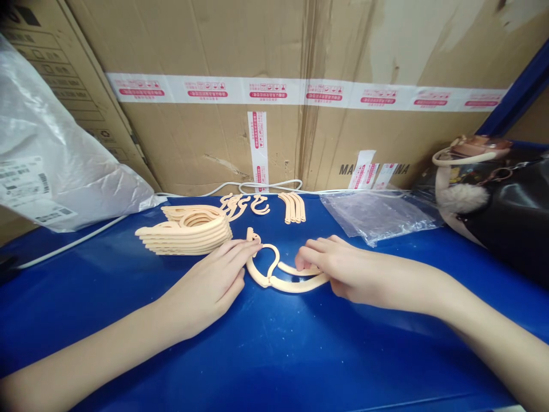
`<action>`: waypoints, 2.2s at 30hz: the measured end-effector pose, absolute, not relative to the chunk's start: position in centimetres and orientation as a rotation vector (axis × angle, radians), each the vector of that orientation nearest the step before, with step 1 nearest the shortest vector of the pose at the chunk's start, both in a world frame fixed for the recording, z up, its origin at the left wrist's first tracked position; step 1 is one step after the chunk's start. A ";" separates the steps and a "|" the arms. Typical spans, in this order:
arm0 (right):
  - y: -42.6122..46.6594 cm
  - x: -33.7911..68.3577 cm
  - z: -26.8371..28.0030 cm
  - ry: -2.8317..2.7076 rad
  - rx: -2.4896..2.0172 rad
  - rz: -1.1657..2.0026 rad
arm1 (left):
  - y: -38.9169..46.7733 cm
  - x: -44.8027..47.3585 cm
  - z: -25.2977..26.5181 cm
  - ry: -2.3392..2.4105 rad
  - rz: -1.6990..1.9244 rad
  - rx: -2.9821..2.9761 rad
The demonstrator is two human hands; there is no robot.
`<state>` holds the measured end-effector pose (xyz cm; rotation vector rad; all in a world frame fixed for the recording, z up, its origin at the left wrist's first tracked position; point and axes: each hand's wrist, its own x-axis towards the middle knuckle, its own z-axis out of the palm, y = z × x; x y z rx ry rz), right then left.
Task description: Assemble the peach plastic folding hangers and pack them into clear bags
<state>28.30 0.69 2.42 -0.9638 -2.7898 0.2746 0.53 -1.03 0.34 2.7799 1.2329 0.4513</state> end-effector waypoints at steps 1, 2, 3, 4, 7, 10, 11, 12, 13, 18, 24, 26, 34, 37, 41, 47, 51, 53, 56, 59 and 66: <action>0.9 28.2 2.4 -2.820 -0.940 0.297 | -1.0 0.5 0.3 1.233 0.441 2.776; 1.1 28.1 2.5 -2.847 -0.916 0.318 | -0.9 0.4 0.2 1.231 0.432 2.772; 1.2 27.9 2.5 -2.862 -0.897 0.330 | -0.9 0.4 0.1 1.226 0.428 2.770; 1.3 27.7 2.5 -2.864 -0.890 0.326 | -0.9 0.3 0.0 1.221 0.427 2.768; 1.5 27.0 2.4 -2.872 -0.884 0.278 | -0.8 0.3 -0.2 1.196 0.454 2.764; 1.6 26.2 2.1 -2.852 -0.873 0.171 | -0.8 0.4 -0.2 1.146 0.486 2.757; 1.6 26.0 2.0 -2.828 -0.876 0.115 | -0.7 0.4 -0.2 1.127 0.497 2.758; 1.7 25.9 1.8 -2.795 -0.890 0.049 | -0.7 0.4 -0.2 1.111 0.506 2.760; 1.7 25.7 1.7 -2.756 -0.914 -0.018 | -0.7 0.4 -0.2 1.100 0.518 2.764; 1.3 25.3 1.4 -2.628 -1.091 -0.170 | -0.5 0.3 -0.4 1.080 0.597 2.759; 0.2 24.5 2.2 -2.682 -1.033 -0.042 | -0.2 0.2 -0.6 1.074 0.679 2.710; 0.2 24.4 2.3 -2.690 -1.011 0.037 | -0.4 0.2 -0.5 1.067 0.666 2.689; 0.8 24.8 2.2 -2.614 -0.971 0.503 | -1.1 0.3 0.0 1.066 0.488 2.670; 1.2 25.0 2.2 -2.453 -1.172 0.435 | -1.1 0.4 0.5 1.069 0.547 2.659; 1.8 25.2 2.1 -2.324 -1.272 0.869 | -1.1 0.3 1.0 1.084 0.741 2.719; 2.0 24.9 2.1 -1.936 -1.119 1.440 | -1.0 -0.1 1.1 1.082 0.807 2.814; 2.0 24.9 1.8 -1.877 -1.113 1.496 | -0.8 -0.3 1.2 1.088 0.774 2.849; 2.1 25.1 1.6 -1.868 -1.117 1.507 | -0.7 -0.4 1.3 1.097 0.781 2.858; 2.3 25.2 1.3 -1.875 -1.099 1.512 | -0.7 -0.3 1.4 1.096 0.795 2.880; 2.2 25.2 1.4 -1.890 -1.086 1.507 | -0.6 -0.4 1.5 1.086 0.796 2.910; 1.7 24.8 2.0 -1.894 -1.078 1.518 | -0.6 -0.4 1.8 1.065 0.747 2.993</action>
